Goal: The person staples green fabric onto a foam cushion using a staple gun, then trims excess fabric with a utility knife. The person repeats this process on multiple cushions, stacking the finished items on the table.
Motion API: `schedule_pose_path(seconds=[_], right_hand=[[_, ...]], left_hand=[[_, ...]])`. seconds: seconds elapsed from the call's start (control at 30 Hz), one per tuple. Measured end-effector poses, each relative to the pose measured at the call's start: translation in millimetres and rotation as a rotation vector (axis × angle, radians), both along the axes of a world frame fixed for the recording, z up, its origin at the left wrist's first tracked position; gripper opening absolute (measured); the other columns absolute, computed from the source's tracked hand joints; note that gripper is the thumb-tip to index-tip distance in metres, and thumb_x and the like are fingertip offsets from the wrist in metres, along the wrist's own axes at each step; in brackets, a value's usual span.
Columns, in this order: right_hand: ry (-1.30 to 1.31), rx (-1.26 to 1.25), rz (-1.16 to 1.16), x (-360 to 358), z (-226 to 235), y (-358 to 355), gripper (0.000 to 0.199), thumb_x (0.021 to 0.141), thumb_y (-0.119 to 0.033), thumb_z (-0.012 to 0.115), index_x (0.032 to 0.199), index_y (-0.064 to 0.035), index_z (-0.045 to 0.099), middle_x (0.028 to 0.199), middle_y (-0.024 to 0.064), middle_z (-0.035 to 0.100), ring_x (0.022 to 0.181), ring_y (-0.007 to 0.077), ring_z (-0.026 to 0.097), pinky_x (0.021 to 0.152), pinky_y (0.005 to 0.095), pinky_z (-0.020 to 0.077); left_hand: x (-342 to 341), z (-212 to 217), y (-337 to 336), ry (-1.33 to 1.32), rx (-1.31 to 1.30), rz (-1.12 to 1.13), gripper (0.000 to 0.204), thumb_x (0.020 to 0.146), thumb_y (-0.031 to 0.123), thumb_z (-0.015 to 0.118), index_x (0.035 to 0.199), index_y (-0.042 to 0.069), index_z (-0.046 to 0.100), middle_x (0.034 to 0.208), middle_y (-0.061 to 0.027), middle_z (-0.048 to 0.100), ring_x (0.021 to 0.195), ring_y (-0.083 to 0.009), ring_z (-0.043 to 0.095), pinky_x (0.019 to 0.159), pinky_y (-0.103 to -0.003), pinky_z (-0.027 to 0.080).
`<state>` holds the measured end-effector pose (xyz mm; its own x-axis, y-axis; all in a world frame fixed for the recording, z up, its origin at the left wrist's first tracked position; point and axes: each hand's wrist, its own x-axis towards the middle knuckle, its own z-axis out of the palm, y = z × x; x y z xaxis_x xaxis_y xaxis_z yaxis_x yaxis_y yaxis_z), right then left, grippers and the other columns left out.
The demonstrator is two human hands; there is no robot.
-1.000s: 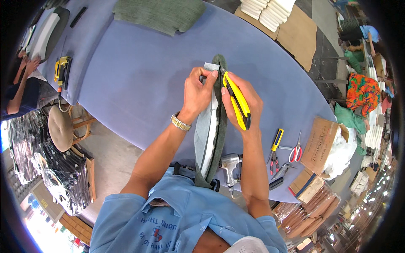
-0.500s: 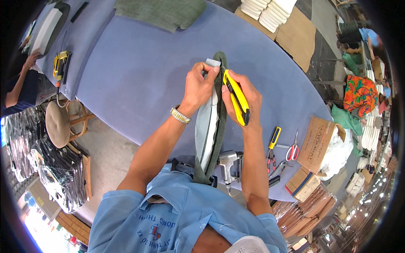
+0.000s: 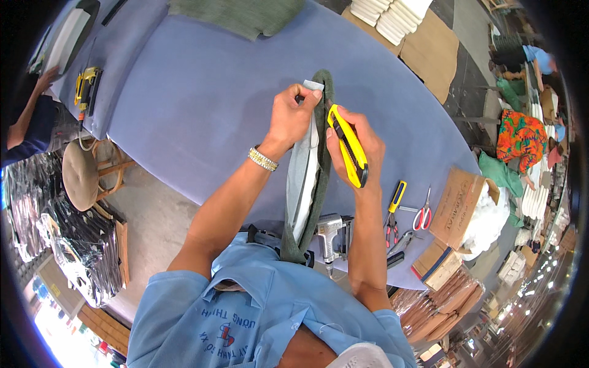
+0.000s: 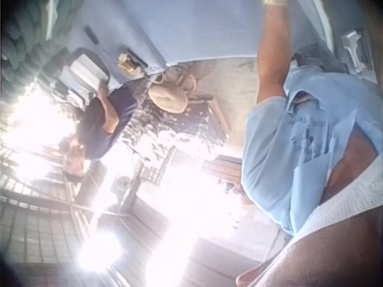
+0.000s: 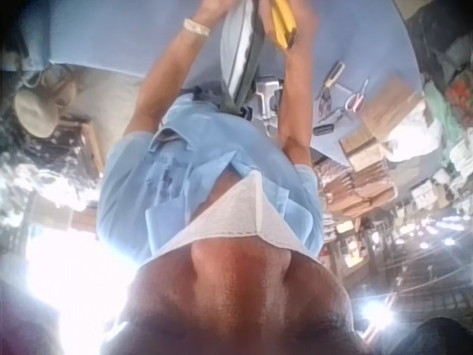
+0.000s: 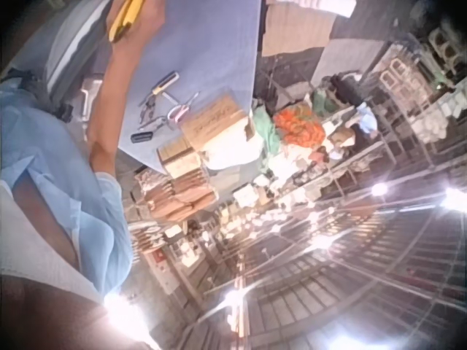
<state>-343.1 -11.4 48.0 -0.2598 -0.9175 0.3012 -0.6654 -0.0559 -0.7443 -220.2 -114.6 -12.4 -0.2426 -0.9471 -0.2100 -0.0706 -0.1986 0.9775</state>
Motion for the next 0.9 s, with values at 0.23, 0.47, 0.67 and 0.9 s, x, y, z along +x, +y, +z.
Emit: schedule_pose_path(seconds=[0.23, 0.47, 0.67, 0.9], right_hand=[[0.001, 0.011, 0.009, 5.6, 0.2, 12.4, 0.034, 0.086, -0.009, 0.076, 0.118, -0.0046, 0.066, 0.094, 0.0125, 0.072, 0.079, 0.0280, 0.072, 0.072, 0.0355, 0.0568], [-0.023, 0.065, -0.043, 18.5, 4.2, 38.8, 0.033, 0.087, -0.008, 0.076, 0.119, -0.0035, 0.067, 0.094, 0.0129, 0.074, 0.076, 0.0223, 0.072, 0.070, 0.0319, 0.0559], [-0.054, 0.025, -0.092, 27.4, 2.8, 54.1, 0.033, 0.088, -0.007, 0.075, 0.120, -0.0022, 0.068, 0.094, 0.0125, 0.075, 0.075, 0.0183, 0.071, 0.071, 0.0295, 0.0555], [-0.021, -0.004, -0.088, 28.3, 5.8, 54.0, 0.033, 0.087, -0.006, 0.075, 0.119, -0.0012, 0.068, 0.098, 0.0153, 0.075, 0.080, 0.0223, 0.073, 0.073, 0.0308, 0.0568]], left_hand=[[1.9, 7.9, 0.4, 0.138, 0.159, -0.001, 0.024, 0.098, 0.021, 0.073, 0.089, 0.000, 0.067, 0.076, 0.0002, 0.061, 0.068, -0.0062, 0.050, 0.059, -0.028, 0.043], [4.2, 10.1, 0.7, 0.189, 0.239, -0.012, 0.023, 0.099, 0.023, 0.073, 0.087, 0.004, 0.065, 0.078, 0.0012, 0.061, 0.065, -0.0051, 0.052, 0.057, -0.026, 0.044], [12.5, 11.7, 1.8, 0.345, 0.341, -0.081, 0.019, 0.100, 0.021, 0.072, 0.090, 0.006, 0.065, 0.080, 0.0016, 0.063, 0.064, -0.0054, 0.058, 0.056, -0.025, 0.049], [18.0, 9.5, -4.3, 0.393, 0.399, -0.139, 0.020, 0.098, 0.017, 0.073, 0.083, 0.006, 0.064, 0.087, 0.0013, 0.061, 0.077, -0.0060, 0.055, 0.066, -0.027, 0.050]])
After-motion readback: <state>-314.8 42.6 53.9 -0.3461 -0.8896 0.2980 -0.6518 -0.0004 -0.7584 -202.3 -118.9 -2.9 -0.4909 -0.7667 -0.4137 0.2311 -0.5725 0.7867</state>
